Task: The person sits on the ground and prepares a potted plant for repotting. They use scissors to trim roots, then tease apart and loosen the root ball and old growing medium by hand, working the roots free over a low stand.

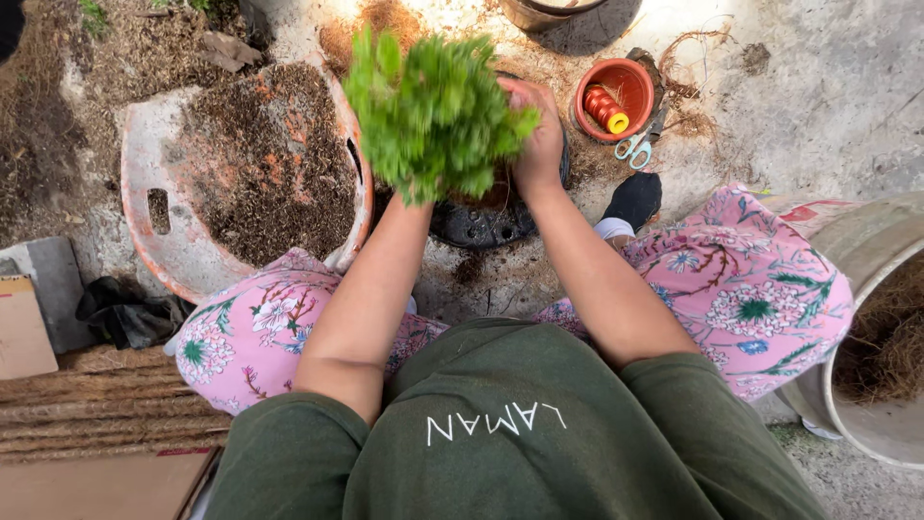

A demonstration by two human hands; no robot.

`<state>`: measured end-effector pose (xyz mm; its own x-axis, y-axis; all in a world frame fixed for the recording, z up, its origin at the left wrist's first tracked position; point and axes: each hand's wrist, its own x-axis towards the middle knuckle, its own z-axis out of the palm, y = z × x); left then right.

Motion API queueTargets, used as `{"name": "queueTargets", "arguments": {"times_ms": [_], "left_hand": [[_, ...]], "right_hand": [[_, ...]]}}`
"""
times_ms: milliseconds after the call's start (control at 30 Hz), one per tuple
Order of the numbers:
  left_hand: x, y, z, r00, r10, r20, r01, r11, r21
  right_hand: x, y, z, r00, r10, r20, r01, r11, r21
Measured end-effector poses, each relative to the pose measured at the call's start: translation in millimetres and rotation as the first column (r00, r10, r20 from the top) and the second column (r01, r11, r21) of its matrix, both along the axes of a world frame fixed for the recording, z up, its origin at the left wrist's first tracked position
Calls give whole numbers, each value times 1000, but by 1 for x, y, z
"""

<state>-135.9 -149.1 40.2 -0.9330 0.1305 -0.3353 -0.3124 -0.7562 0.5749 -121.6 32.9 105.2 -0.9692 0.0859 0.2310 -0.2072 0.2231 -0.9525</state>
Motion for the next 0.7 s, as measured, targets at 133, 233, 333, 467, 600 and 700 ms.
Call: {"name": "queueTargets", "arguments": {"times_ms": [133,233,333,467,600,700], "left_hand": [[28,15,20,936,327,-127,-349,822,-450],[71,46,23,854,352,-383,-518,653,-553],[89,59,15,861,160,-483,-500,435,-749],[54,35,5,878,143,-457,-462,505,-729],[16,-5,14,962,-30,-270,-181,667,-722],[8,-12,19,916,-64,-395,-258,661,-705]], "right_hand": [[-5,7,-12,978,123,170,-41,906,-421],[-11,15,-23,973,99,209,-3,909,-418],[-13,18,-25,987,86,138,-42,954,-298],[-3,14,-6,990,-25,136,50,982,-184],[11,11,14,984,-160,75,157,986,50],[10,15,9,931,-202,305,100,943,319]]}}
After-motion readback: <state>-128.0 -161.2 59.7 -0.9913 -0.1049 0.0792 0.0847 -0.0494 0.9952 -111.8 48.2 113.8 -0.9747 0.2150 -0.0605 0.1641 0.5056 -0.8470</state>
